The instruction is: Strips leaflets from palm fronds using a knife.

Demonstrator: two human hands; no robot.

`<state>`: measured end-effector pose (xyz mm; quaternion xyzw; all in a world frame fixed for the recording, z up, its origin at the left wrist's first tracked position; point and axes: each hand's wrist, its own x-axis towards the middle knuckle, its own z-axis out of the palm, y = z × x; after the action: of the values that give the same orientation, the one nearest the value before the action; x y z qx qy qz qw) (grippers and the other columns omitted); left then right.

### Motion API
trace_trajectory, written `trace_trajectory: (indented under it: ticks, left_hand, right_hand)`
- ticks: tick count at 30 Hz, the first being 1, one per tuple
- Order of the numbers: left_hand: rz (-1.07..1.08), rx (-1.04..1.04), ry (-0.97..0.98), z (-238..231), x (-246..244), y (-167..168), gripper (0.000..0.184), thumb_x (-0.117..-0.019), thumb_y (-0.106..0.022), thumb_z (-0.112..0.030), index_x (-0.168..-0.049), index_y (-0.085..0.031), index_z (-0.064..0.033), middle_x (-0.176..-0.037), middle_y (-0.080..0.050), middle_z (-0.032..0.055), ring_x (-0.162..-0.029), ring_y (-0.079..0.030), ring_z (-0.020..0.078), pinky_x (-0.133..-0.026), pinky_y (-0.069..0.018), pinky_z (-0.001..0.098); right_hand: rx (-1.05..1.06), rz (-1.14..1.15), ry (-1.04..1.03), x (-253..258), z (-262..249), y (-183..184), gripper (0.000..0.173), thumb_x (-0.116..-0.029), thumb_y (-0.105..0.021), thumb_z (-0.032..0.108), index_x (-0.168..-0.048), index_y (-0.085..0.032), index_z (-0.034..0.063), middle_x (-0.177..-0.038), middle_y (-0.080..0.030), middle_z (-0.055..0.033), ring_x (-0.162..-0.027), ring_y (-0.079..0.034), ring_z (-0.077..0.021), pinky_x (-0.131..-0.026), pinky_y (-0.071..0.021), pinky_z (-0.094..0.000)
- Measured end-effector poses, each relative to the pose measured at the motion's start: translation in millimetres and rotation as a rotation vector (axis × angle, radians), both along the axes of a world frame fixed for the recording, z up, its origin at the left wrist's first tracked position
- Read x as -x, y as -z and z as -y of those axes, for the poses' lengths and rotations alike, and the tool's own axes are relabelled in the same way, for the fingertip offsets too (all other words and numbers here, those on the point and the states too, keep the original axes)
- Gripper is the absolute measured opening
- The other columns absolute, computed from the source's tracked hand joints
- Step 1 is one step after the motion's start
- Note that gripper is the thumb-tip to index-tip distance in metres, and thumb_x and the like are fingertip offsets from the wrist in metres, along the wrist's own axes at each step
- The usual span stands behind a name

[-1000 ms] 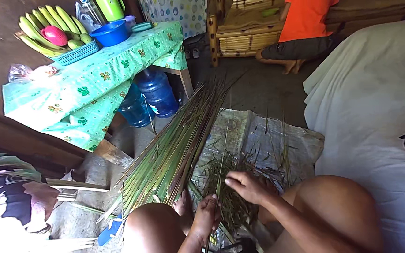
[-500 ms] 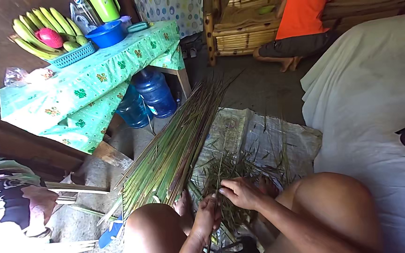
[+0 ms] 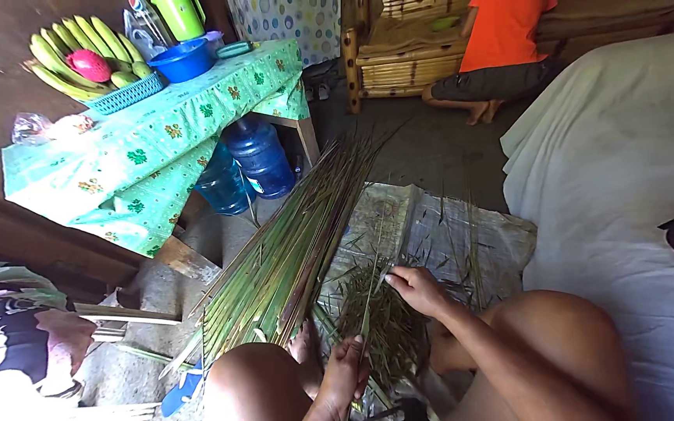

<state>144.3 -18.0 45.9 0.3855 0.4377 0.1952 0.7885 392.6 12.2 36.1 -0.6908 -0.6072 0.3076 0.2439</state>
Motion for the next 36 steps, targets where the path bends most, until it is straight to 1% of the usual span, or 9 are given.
trace_trajectory:
  ticks: [5, 11, 15, 19, 24, 28, 30, 32, 36]
  left_hand:
    - [-0.008, 0.002, -0.042, -10, -6, 1, 0.037, -0.1136, -0.026, -0.02, -0.092, -0.052, -0.0061, -0.051, -0.04, -0.0056, -0.036, -0.035, 0.0005, -0.035, -0.0318, 0.0145]
    - [0.017, 0.007, -0.104, -9, -8, 1, 0.035, -0.1119, -0.025, -0.014, -0.092, -0.052, -0.0084, -0.051, -0.041, -0.0065, -0.037, -0.036, 0.0002, -0.036, -0.0329, 0.0143]
    - [0.052, 0.017, -0.089, -6, -9, 2, 0.036, -0.1122, -0.025, -0.016, -0.089, -0.051, -0.0083, -0.051, -0.04, -0.0063, -0.036, -0.035, -0.0003, -0.036, -0.0321, 0.0138]
    - [0.033, 0.018, -0.054, -4, -9, 0, 0.037, -0.1132, -0.024, -0.02, -0.09, -0.051, -0.0076, -0.052, -0.039, -0.0067, -0.036, -0.033, -0.0005, -0.035, -0.031, 0.0137]
    - [0.007, -0.004, -0.066, -5, -6, 1, 0.037, -0.1132, -0.025, -0.018, -0.089, -0.051, -0.0072, -0.051, -0.039, -0.006, -0.036, -0.033, 0.0, -0.036, -0.0306, 0.014]
    - [-0.011, -0.021, -0.046, 1, -3, 2, 0.036, -0.113, -0.027, -0.017, -0.088, -0.051, -0.0073, -0.051, -0.039, -0.0054, -0.036, -0.033, 0.0003, -0.036, -0.0306, 0.0142]
    - [-0.012, -0.013, -0.04, -1, -1, 2, 0.036, -0.113, -0.027, -0.018, -0.089, -0.051, -0.0069, -0.052, -0.04, -0.0054, -0.037, -0.035, 0.0002, -0.036, -0.0318, 0.0141]
    - [-0.017, 0.003, -0.035, -4, -3, 1, 0.037, -0.1136, -0.026, -0.02, -0.091, -0.052, -0.0059, -0.053, -0.042, -0.005, -0.037, -0.036, 0.0006, -0.036, -0.0336, 0.0142]
    - [0.0, -0.006, -0.033, -4, -4, 1, 0.038, -0.113, -0.024, -0.019, -0.095, -0.054, -0.0044, -0.054, -0.046, -0.0039, -0.039, -0.043, 0.0016, -0.039, -0.0393, 0.015]
  right_hand:
    - [0.084, -0.186, -0.268, 33, 26, -14, 0.037, -0.1069, -0.047, 0.03, -0.101, -0.069, 0.0001, -0.08, -0.063, -0.0135, -0.075, -0.061, -0.0247, -0.073, -0.0491, -0.0458]
    - [-0.147, -0.134, -0.446, 56, 46, -7, 0.037, -0.1053, -0.048, 0.029, -0.094, -0.069, 0.0011, -0.075, -0.064, -0.0134, -0.07, -0.064, -0.0259, -0.065, -0.0505, -0.0436]
    - [-0.12, -0.051, -0.374, 51, 38, 0, 0.038, -0.1056, -0.047, 0.03, -0.091, -0.065, 0.0, -0.077, -0.063, -0.0159, -0.072, -0.064, -0.0302, -0.066, -0.0498, -0.0481]
    - [0.005, 0.017, -0.325, 38, 23, 4, 0.041, -0.1069, -0.046, 0.034, -0.099, -0.066, -0.0011, -0.086, -0.066, -0.0187, -0.083, -0.066, -0.0342, -0.075, -0.0504, -0.0524]
    - [-0.036, 0.108, -0.323, 41, 21, 4, 0.039, -0.1066, -0.046, 0.032, -0.102, -0.067, -0.0001, -0.091, -0.068, -0.0186, -0.086, -0.069, -0.0348, -0.076, -0.052, -0.0528]
    - [0.042, 0.054, -0.085, 17, 9, 0, 0.041, -0.1082, -0.045, 0.031, -0.11, -0.07, -0.0005, -0.096, -0.07, -0.0213, -0.094, -0.068, -0.0371, -0.086, -0.051, -0.0569]
    - [0.056, -0.101, -0.012, 10, 6, -4, 0.039, -0.1085, -0.045, 0.03, -0.113, -0.07, 0.0004, -0.086, -0.067, -0.0147, -0.081, -0.065, -0.0258, -0.077, -0.0508, -0.0461]
    - [0.152, -0.39, 0.008, 22, 12, -10, 0.037, -0.1093, -0.044, 0.027, -0.125, -0.066, 0.0026, -0.072, -0.059, -0.0014, -0.057, -0.052, -0.0086, -0.056, -0.0454, -0.0263]
    - [0.386, -0.713, 0.007, 49, 22, -13, 0.034, -0.11, -0.045, 0.025, -0.133, -0.061, 0.0061, -0.065, -0.054, 0.0022, -0.048, -0.046, -0.0054, -0.046, -0.038, -0.0205]
